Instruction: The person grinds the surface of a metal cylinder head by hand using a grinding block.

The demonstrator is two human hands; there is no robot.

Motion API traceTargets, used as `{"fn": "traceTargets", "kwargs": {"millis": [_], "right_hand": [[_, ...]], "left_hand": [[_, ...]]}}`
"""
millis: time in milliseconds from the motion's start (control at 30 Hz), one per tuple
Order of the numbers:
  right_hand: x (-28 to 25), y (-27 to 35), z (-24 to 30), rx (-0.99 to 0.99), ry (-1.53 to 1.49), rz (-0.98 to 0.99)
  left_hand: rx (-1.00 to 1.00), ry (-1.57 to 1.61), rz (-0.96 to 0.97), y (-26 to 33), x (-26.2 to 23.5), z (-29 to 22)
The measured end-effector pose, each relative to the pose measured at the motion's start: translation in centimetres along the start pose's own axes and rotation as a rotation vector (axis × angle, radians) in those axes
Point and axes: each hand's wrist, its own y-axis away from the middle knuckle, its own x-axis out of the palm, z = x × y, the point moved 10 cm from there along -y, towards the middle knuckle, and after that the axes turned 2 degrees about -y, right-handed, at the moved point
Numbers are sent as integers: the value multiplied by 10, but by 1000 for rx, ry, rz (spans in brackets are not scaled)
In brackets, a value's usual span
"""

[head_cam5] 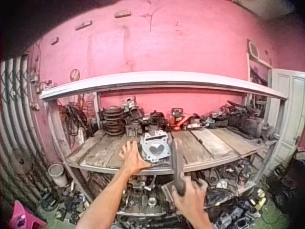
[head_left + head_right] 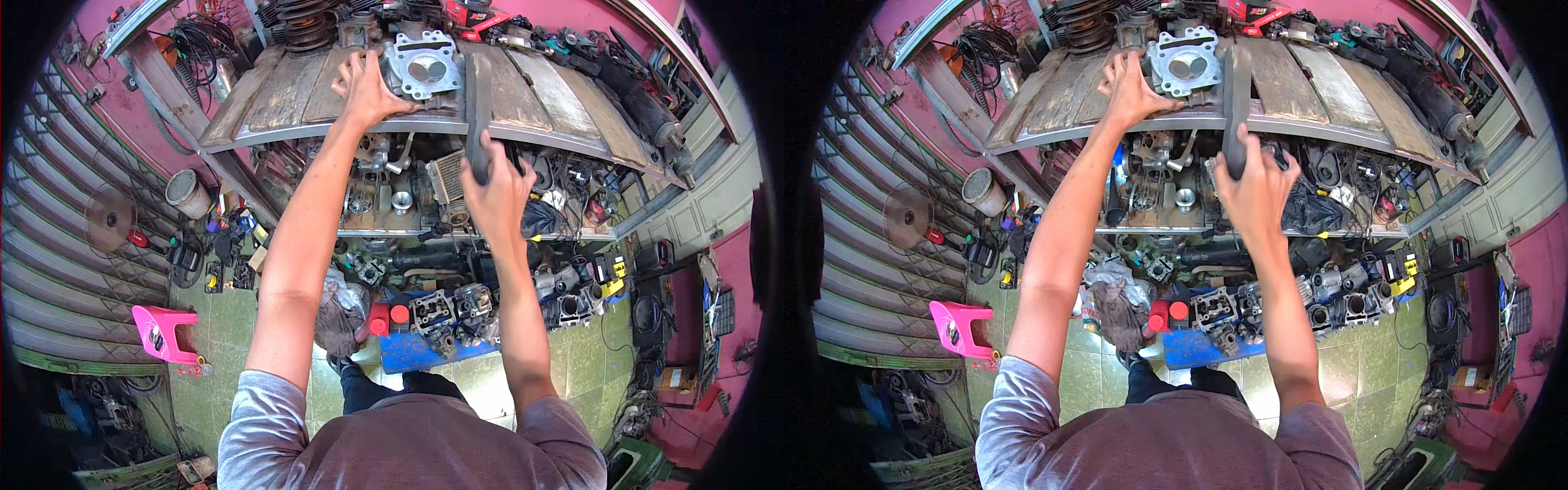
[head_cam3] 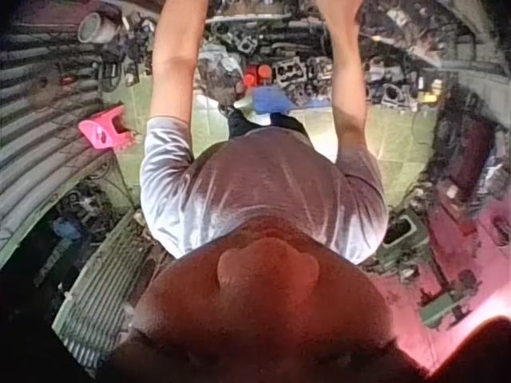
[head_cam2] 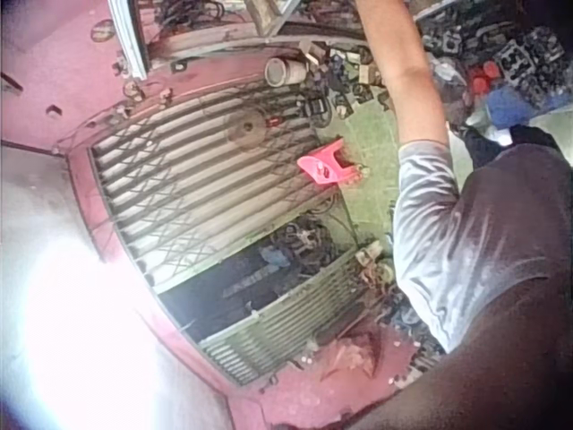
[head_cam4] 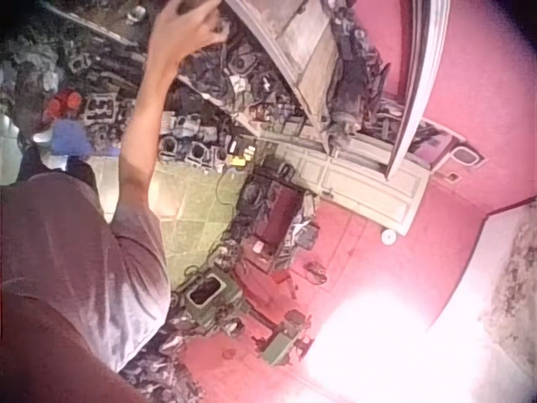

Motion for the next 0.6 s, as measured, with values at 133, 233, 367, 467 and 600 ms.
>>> {"fn": "traceTargets", "kwargs": {"millis": [133, 233, 367, 467, 600], "right_hand": [[-19, 8, 36, -172, 49, -169], [-12, -17, 47, -224, 118, -222], [-8, -5, 80, -189, 91, -29], [-11, 2, 97, -235, -28, 33], [7, -65, 72, -111, 197, -16]], "left_hand": [[4, 11, -17, 2, -1, -2], [10, 29, -1, -1, 4, -12], [-7, -14, -13, 2, 0, 6], [-17, -22, -25, -5, 0, 16], [-3, 33, 9, -2, 4, -11]]}}
